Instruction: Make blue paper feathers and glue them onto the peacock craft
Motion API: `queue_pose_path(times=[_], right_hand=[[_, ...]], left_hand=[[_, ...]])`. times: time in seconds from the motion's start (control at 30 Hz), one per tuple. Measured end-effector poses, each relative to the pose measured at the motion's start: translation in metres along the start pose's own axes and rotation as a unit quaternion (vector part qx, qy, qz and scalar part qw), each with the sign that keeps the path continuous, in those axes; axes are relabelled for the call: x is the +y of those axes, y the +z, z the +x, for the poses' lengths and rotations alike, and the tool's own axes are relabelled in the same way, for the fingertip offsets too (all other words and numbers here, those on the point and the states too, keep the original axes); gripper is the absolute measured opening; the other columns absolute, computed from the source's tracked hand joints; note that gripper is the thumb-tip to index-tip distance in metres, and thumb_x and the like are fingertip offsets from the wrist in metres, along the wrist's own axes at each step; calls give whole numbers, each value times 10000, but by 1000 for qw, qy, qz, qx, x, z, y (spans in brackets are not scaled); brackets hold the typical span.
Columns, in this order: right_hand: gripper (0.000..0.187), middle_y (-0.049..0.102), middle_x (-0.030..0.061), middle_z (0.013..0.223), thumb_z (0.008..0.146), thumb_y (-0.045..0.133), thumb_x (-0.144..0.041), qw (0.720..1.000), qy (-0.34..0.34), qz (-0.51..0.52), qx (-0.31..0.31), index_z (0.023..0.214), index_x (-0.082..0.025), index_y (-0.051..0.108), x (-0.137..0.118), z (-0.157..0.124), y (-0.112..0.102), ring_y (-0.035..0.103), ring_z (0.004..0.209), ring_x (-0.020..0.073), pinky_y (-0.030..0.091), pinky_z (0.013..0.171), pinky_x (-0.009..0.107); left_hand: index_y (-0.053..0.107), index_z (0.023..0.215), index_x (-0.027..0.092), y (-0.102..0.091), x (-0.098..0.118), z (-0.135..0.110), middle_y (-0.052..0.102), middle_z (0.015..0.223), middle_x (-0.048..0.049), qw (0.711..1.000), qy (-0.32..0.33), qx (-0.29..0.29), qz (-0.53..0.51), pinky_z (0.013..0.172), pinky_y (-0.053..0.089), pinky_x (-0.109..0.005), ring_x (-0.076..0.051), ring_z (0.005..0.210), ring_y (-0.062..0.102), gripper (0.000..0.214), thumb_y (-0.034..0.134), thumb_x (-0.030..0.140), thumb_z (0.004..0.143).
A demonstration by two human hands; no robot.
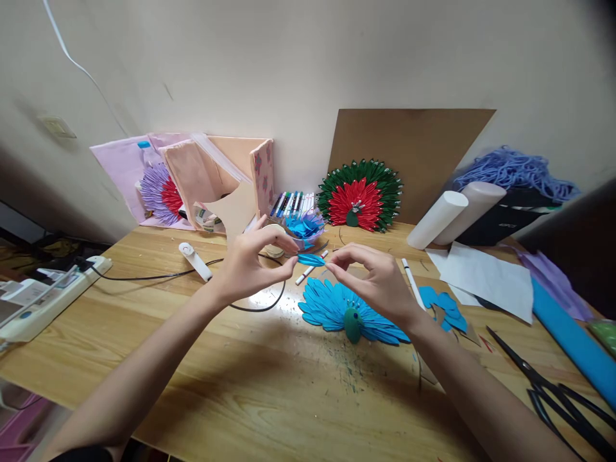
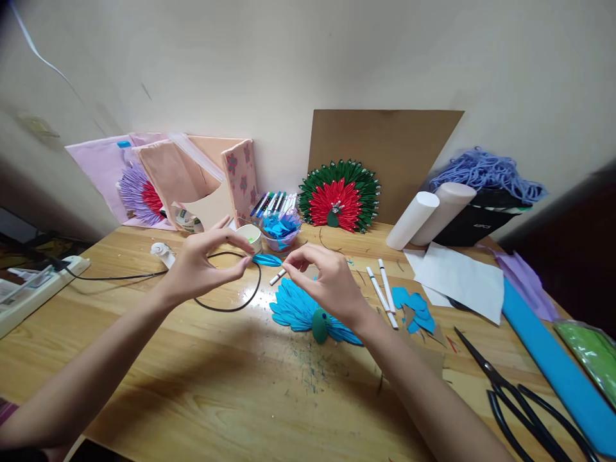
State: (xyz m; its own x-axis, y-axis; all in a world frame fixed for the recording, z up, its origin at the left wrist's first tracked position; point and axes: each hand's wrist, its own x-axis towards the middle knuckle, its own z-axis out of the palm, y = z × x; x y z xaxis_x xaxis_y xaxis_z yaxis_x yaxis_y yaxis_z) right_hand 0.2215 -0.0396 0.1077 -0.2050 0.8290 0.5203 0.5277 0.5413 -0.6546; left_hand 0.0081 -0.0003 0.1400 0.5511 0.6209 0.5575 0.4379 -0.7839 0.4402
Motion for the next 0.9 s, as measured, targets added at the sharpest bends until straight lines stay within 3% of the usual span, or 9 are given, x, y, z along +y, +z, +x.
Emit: queue_pose_path(times=[0.23, 0.63, 0.9], right_hand=[[128, 636, 33, 757, 815, 532, -269, 1000, -3, 6, -4, 766, -179, 608, -1, -1, 0, 581, 697, 140, 461, 636, 273], [136, 633, 31, 752, 815, 526, -273, 1000, -6, 20, -5, 768, -178, 612, 0, -1, 2, 582, 698, 137, 466, 646, 277], [147, 637, 37, 752, 818, 520, -282, 1000, -6, 13, -2, 767, -181, 615, -2, -1, 1, 583, 696, 143, 466, 643, 279]], left_hand=[[628, 764, 181, 11, -5, 1, 679, 744, 15, 999, -5, -27, -42, 1012, 340, -427, -103, 682, 612, 64, 571, 183, 733], [606, 716, 176, 10, -4, -1, 662, 708, 29, 1000, 4, 1, -4, 1085, 211, -476, -83, 620, 591, 33, 574, 168, 709], [572, 697, 166, 5, -7, -2, 636, 697, 31, 1000, -9, 20, 15, 1068, 223, -516, -91, 642, 576, 12, 561, 170, 700]])
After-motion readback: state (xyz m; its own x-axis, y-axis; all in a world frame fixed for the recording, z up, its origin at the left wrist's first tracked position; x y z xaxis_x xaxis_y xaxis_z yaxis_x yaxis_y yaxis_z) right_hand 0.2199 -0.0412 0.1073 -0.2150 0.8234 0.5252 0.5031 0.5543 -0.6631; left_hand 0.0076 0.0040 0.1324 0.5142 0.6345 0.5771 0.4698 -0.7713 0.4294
